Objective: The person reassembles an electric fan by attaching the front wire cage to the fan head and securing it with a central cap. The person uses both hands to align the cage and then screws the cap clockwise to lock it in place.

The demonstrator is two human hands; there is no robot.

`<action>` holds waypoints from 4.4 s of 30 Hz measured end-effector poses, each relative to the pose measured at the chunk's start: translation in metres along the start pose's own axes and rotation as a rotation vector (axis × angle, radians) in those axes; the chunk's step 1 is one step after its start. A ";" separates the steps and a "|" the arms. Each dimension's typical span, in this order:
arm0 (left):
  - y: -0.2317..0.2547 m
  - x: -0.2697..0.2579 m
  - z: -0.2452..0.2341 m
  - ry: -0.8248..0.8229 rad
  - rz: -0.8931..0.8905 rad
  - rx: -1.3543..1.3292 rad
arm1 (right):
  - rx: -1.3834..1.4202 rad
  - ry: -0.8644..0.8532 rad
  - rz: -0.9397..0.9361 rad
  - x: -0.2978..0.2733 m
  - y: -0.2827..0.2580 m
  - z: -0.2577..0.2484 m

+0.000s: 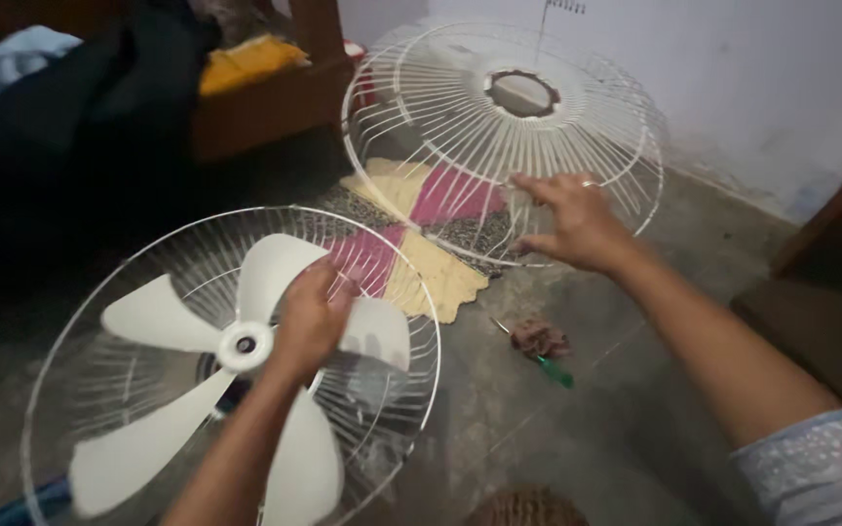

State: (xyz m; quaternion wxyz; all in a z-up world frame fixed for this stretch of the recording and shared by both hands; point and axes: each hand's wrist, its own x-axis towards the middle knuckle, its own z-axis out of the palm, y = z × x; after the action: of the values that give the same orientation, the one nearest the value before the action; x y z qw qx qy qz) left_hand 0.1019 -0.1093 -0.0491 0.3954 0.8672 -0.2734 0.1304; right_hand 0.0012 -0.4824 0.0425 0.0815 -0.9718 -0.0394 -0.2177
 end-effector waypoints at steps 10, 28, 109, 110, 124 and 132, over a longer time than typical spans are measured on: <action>0.005 -0.097 -0.199 0.314 -0.526 -0.900 | 0.145 -0.138 -0.311 -0.066 -0.218 -0.062; 0.008 -0.194 -0.299 0.485 -0.715 -0.562 | 0.183 -0.162 -0.488 -0.135 -0.331 -0.093; -0.108 -0.232 -0.187 0.669 -0.482 -0.726 | 1.899 -0.562 0.625 -0.141 -0.222 0.133; -0.097 -0.233 -0.190 0.642 -0.549 -0.631 | 1.767 -0.589 0.607 -0.140 -0.214 0.130; 0.024 -0.163 -0.166 0.230 -0.127 0.553 | 1.230 -0.010 0.581 -0.135 -0.077 0.147; 0.053 -0.126 -0.060 -0.087 -0.016 0.587 | 0.452 0.142 0.580 -0.169 -0.001 0.219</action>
State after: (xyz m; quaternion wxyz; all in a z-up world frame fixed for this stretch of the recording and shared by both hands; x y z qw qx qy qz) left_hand -0.0325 -0.0455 -0.0330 0.1167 0.9513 -0.2339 0.1634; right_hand -0.0600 -0.4500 -0.2255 0.3549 -0.8824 0.1961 -0.2384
